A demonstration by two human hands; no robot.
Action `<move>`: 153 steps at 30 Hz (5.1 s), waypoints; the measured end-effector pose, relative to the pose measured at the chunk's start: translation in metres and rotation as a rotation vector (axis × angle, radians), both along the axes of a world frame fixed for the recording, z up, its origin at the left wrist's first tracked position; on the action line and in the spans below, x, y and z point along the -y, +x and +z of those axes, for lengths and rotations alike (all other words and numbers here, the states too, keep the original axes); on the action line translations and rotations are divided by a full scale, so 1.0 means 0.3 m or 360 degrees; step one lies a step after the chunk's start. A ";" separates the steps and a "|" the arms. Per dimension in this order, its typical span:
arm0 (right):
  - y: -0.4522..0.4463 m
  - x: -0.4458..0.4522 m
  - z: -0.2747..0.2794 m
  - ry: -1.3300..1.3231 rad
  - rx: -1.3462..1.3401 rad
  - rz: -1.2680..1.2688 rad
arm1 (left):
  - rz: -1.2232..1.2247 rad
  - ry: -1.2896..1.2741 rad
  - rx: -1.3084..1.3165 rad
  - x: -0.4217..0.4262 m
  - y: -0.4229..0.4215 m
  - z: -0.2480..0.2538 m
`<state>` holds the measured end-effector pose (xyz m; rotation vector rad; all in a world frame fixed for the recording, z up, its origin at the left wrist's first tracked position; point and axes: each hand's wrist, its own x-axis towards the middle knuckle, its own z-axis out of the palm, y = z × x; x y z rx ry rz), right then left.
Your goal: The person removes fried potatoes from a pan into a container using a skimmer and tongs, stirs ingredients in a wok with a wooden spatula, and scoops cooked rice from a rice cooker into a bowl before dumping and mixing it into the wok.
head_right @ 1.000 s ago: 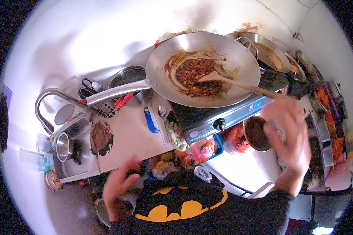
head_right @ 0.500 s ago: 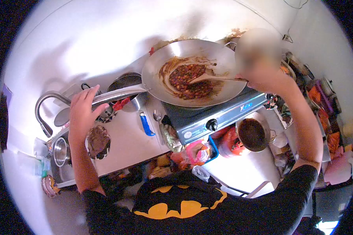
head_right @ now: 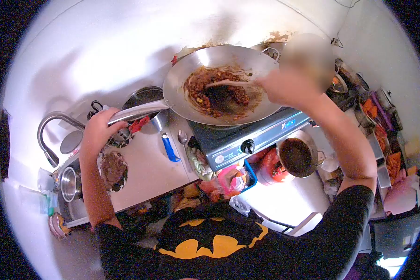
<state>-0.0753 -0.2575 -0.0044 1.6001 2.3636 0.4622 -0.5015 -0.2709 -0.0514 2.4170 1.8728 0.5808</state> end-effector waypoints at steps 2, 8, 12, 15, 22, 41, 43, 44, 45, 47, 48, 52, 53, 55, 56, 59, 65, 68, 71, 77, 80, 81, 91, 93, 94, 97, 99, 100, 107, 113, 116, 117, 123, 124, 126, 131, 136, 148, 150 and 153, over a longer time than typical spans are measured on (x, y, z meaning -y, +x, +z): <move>0.023 -0.053 0.026 -0.0038 -0.0196 0.0074 | -0.0006 0.0037 -0.0022 -0.004 -0.011 0.006; 0.136 -0.146 0.284 -0.0444 -0.0467 -0.0585 | -0.0009 0.0054 -0.0028 -0.009 -0.015 -0.010; 0.093 -0.299 0.225 -0.0624 -0.0733 -0.0546 | -0.0045 0.0112 -0.0043 -0.014 -0.021 -0.019; -0.032 -0.318 0.206 -0.0739 -0.0721 -0.0350 | -0.0012 0.0063 -0.0103 -0.006 -0.010 -0.004; -0.042 -0.058 0.257 -0.0375 -0.0024 0.0261 | 0.0029 0.0083 -0.0135 0.010 -0.002 0.004; -0.044 -0.046 0.115 0.0220 -0.0095 0.0226 | 0.0031 0.0162 -0.0071 0.019 0.002 -0.011; -0.047 -0.115 0.063 0.0195 -0.0111 0.0190 | 0.0055 0.0146 -0.0079 0.025 0.013 -0.003; -0.047 -0.131 0.043 0.0181 -0.0118 0.0174 | 0.0059 0.0146 -0.0070 0.027 0.017 -0.006; -0.034 -0.125 0.045 0.0074 -0.0098 0.0119 | 0.0066 0.0147 -0.0063 0.029 0.016 -0.007; 0.012 -0.112 0.066 -0.0142 -0.0049 0.0026 | 0.0077 0.0176 -0.0070 0.029 0.010 -0.015; 0.022 -0.078 0.118 -0.0121 -0.0019 0.0075 | 0.0074 0.0212 -0.0088 0.022 0.006 -0.018; 0.096 0.055 0.338 -0.0166 0.0068 0.0071 | 0.0050 0.0204 -0.0093 0.009 0.001 -0.019; 0.100 0.089 0.382 -0.0204 0.0115 -0.0042 | 0.0047 0.0176 -0.0067 0.007 0.002 -0.016; 0.117 0.099 0.393 -0.0286 0.0186 -0.0102 | 0.0041 0.0122 -0.0020 0.006 0.003 -0.009; 0.129 0.089 0.373 -0.0327 0.0210 -0.0052 | 0.0038 0.0120 -0.0002 0.006 0.003 -0.009; 0.108 0.040 0.237 -0.0231 0.0090 0.0037 | 0.0018 0.0100 0.0047 0.005 0.009 -0.007; 0.166 -0.061 0.219 -0.0380 -0.0490 -0.0092 | 0.0013 0.0095 0.0036 0.005 0.000 -0.010; 0.242 -0.094 0.372 -0.0673 -0.0673 -0.0475 | -0.0011 0.0076 0.0010 0.001 0.000 -0.007; 0.317 -0.192 0.410 -0.0760 -0.0709 -0.0692 | -0.0010 0.0109 -0.0052 -0.001 -0.008 -0.014; 0.273 -0.482 0.253 -0.1003 -0.0907 -0.0573 | 0.0009 0.0065 -0.0058 0.005 -0.001 -0.013; 0.104 -0.477 0.246 -0.1050 -0.0981 -0.0356 | 0.0046 0.0032 -0.0095 0.003 -0.004 -0.008; 0.043 -0.442 0.268 -0.0993 -0.0869 -0.0351 | 0.0062 0.0016 -0.0096 0.010 0.002 -0.004; 0.040 -0.033 0.344 -0.0447 -0.0126 0.0249 | 0.0024 0.0092 -0.0065 0.023 0.007 -0.010; 0.088 0.045 0.396 -0.0336 -0.0105 0.0249 | 0.0026 0.0109 -0.0052 0.025 0.010 -0.009; 0.093 0.075 0.409 -0.0344 -0.0079 0.0257 | 0.0030 0.0116 -0.0046 0.029 0.012 -0.010; 0.083 0.143 0.430 -0.0505 0.0034 0.0139 | 0.0036 0.0077 -0.0034 0.030 0.015 -0.005; 0.044 0.132 0.355 -0.0436 0.0046 0.0026 | 0.0039 0.0088 -0.0011 0.029 0.015 -0.004; 0.022 0.125 0.294 -0.0409 0.0053 -0.0037 | 0.0035 0.0087 0.0002 0.030 0.018 -0.008; 0.011 -0.041 0.184 0.0076 -0.0112 0.0119 | -0.0013 0.0146 -0.0049 0.018 -0.006 -0.024; 0.008 -0.253 0.122 -0.0018 -0.0255 0.0219 | 0.0045 0.0011 -0.0019 0.033 0.016 0.000; -0.011 -0.261 0.097 -0.0164 -0.0306 0.0311 | 0.0043 0.0114 -0.0055 0.038 0.010 -0.015; -0.025 -0.193 0.124 -0.0226 -0.0248 0.0296 | 0.0048 0.0095 -0.0048 0.039 0.007 -0.017; 0.059 0.065 0.309 -0.0138 -0.0014 0.0084 | 0.0101 0.0196 -0.0042 0.043 0.004 -0.035; 0.079 0.083 0.323 -0.0241 -0.0095 -0.0045 | 0.0113 0.0234 -0.0032 0.045 0.004 -0.042; 0.120 0.081 0.275 -0.0334 -0.0208 -0.0080 | 0.0195 0.0196 -0.0052 0.046 0.012 -0.031; 0.252 0.068 0.134 -0.0277 -0.0397 0.0149 | 0.0277 0.0664 -0.0180 0.072 0.035 -0.068; 0.260 0.150 0.102 -0.0271 -0.0559 0.0049 | 0.0388 0.0943 -0.0002 0.197 0.155 -0.050; 0.180 0.305 -0.107 0.0847 -0.1060 0.1248 | 0.0734 0.0821 0.0780 0.570 0.304 -0.193; 0.122 0.259 -0.214 0.0040 -0.1973 0.2067 | 0.0935 0.0712 0.0891 0.639 0.297 -0.226; -0.065 0.263 -0.284 -0.1149 -0.2044 0.2046 | 0.1092 0.0726 0.0807 0.701 0.281 -0.237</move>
